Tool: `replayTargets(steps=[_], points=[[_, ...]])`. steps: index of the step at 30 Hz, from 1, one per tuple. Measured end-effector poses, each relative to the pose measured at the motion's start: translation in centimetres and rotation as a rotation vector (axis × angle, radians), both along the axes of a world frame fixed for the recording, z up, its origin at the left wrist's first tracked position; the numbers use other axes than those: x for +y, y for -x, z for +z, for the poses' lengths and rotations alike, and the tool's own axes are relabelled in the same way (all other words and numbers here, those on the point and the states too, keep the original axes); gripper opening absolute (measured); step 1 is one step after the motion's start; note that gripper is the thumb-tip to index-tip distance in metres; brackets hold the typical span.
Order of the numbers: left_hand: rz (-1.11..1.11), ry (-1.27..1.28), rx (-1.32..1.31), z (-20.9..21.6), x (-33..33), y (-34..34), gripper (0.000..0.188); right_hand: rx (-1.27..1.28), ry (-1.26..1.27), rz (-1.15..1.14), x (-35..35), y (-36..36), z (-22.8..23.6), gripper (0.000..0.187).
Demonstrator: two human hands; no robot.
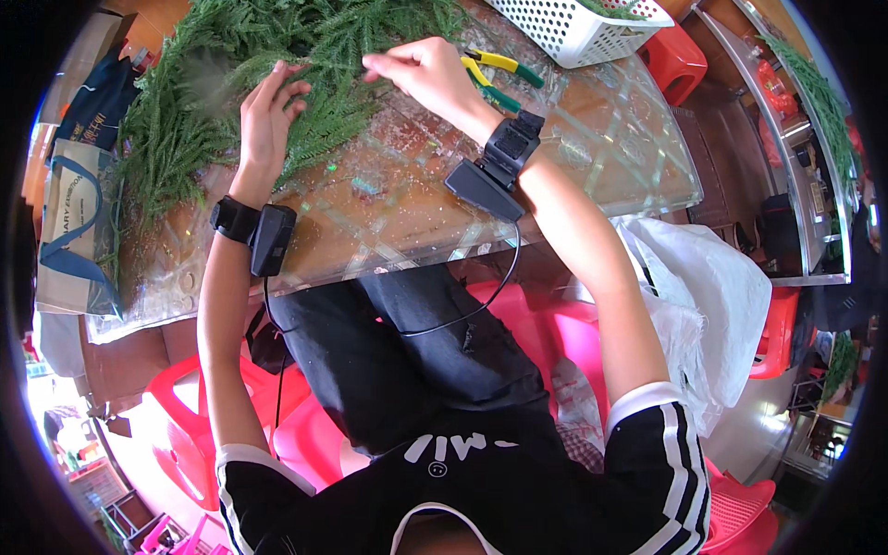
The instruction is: Picking small green leaves or buds from long stems into a plastic basket on a table.
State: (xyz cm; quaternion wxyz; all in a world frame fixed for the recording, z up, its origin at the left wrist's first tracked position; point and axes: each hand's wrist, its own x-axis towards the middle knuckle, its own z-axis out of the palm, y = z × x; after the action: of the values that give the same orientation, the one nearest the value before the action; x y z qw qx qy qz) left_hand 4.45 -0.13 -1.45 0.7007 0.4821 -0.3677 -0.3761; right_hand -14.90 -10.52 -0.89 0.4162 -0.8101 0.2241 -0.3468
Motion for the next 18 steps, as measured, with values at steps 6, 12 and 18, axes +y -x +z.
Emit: replayTargets(steps=[6, 12, 18], points=[[-0.086, -0.065, -0.063, 0.3, 0.3, 0.6, 0.036, 0.176, -0.042, -0.083, 0.0, 0.2, -0.6, 0.044], [-0.228, -0.07, -0.121, 0.9, 0.7, 0.7, 0.034, 0.118, 0.018, -0.163, 0.4, 0.1, -0.3, 0.041], [-0.253, -0.031, -0.22, 1.3, 1.1, 1.8, 0.038, -0.006, 0.134, -0.179, 0.1, 0.1, -0.3, 0.042]])
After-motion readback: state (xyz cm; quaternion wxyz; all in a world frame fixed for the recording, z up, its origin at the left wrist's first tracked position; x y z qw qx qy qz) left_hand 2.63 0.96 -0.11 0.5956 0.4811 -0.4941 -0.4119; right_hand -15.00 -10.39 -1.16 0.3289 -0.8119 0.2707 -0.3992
